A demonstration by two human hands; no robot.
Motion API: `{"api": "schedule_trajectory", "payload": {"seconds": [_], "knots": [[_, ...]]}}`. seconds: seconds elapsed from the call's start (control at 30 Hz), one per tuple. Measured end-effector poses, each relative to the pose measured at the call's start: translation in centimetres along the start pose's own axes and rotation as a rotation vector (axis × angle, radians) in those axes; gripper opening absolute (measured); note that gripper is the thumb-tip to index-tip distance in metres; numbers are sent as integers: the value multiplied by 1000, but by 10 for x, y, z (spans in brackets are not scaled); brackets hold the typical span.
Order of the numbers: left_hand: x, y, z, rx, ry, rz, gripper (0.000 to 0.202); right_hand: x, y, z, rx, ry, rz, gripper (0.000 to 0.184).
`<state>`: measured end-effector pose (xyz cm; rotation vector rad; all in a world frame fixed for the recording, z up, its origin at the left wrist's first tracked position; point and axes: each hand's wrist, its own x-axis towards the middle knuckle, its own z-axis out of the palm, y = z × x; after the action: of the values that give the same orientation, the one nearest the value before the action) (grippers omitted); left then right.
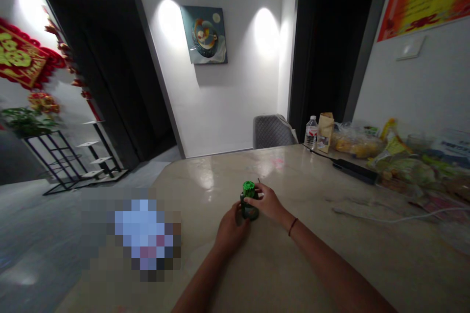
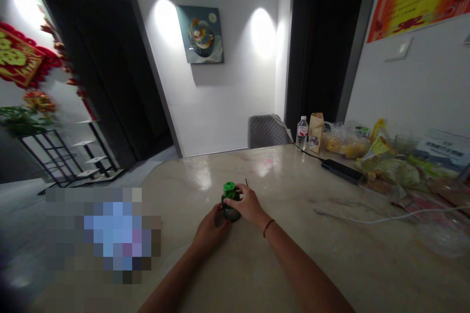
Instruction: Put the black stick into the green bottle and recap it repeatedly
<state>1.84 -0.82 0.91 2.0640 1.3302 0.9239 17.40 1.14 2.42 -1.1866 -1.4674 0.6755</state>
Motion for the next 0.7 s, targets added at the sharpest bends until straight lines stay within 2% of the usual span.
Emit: {"api": "schedule_trajectory", "payload": {"seconds": [0.33,0.53,0.7], "knots": [[-7,8,-5,124,-68,107,40,-12,-24,-16,-115,-158,-10,39],[-12,12,-4,233,-122,170,53,-18,-37,-36,-207,-291,-65,33],[-12,10,-3,258,-121,184,55,-25,-45,-39,-269,-271,-95,50]]}}
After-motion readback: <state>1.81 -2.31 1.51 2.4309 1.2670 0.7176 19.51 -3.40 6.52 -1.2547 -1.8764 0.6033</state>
